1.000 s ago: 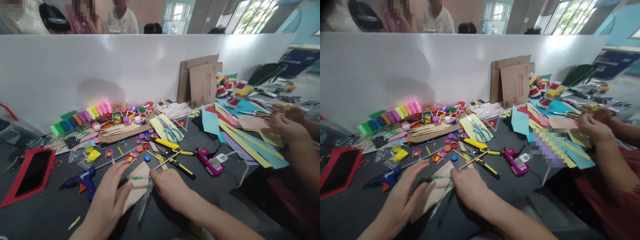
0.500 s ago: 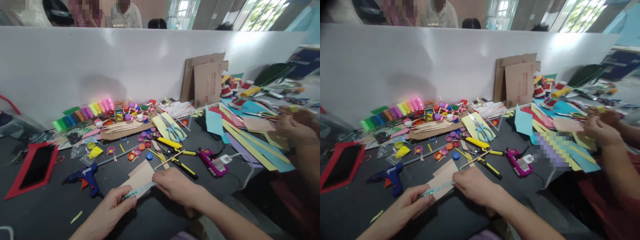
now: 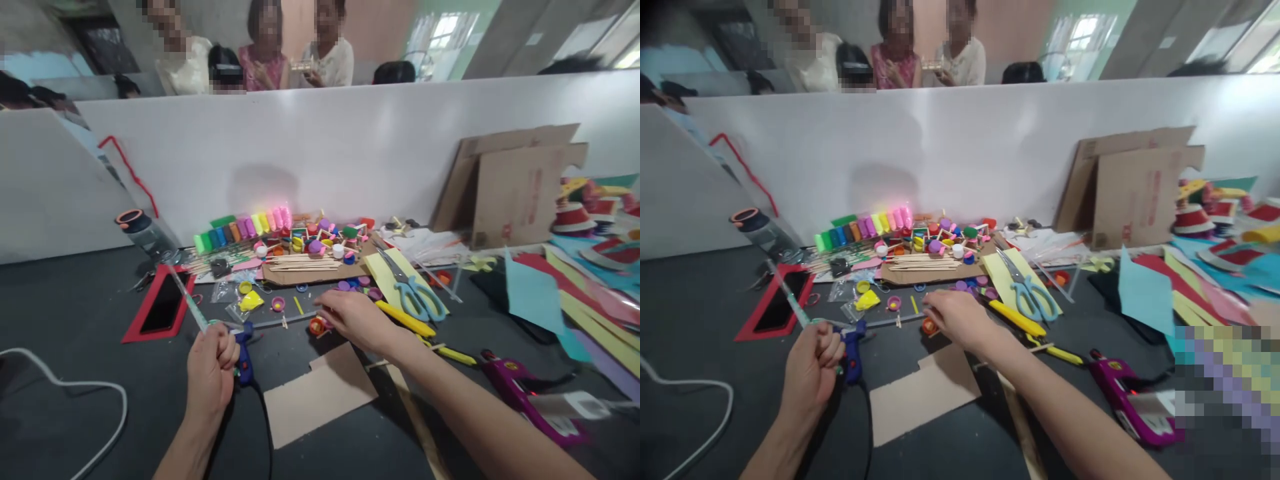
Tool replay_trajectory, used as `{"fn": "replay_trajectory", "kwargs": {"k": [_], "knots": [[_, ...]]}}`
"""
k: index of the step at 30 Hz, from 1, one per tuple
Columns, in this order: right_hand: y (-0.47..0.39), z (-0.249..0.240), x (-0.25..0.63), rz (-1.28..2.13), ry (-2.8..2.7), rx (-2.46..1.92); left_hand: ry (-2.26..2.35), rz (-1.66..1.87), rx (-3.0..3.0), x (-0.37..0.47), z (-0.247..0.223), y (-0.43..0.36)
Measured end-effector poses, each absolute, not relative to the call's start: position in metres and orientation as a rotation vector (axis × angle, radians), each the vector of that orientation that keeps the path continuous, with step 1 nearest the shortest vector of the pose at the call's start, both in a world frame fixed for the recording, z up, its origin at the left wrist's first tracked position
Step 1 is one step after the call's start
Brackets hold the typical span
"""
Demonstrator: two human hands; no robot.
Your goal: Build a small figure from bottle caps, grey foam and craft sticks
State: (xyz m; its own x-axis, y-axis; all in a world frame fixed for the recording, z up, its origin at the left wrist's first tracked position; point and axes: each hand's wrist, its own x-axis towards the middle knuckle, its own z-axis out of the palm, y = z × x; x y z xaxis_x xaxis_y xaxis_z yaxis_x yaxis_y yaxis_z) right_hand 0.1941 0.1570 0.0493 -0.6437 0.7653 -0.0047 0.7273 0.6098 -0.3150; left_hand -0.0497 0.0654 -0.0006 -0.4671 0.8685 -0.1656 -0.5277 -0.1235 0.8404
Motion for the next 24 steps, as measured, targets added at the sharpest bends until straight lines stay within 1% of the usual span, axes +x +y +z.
{"fn": "replay_trajectory", "kwargs": {"k": [6,12,17,24], "knots": [[0.202,0.039,0.111,0.358,-2.927,-1.106,1.022,1.921,0.367,-0.083,0.001,0.062],[0.232,0.021,0.04,0.193,-3.055,-1.197,0.982,1.969,0.244,-0.097,0.001,0.063],[0.243,0.013,0.013,0.089,-3.135,-1.307,1.006,1.989,0.133,-0.106,0.001,0.067],[0.236,0.004,0.0,0.071,-3.19,-1.407,1.029,1.949,0.088,-0.103,0.005,0.066]]}}
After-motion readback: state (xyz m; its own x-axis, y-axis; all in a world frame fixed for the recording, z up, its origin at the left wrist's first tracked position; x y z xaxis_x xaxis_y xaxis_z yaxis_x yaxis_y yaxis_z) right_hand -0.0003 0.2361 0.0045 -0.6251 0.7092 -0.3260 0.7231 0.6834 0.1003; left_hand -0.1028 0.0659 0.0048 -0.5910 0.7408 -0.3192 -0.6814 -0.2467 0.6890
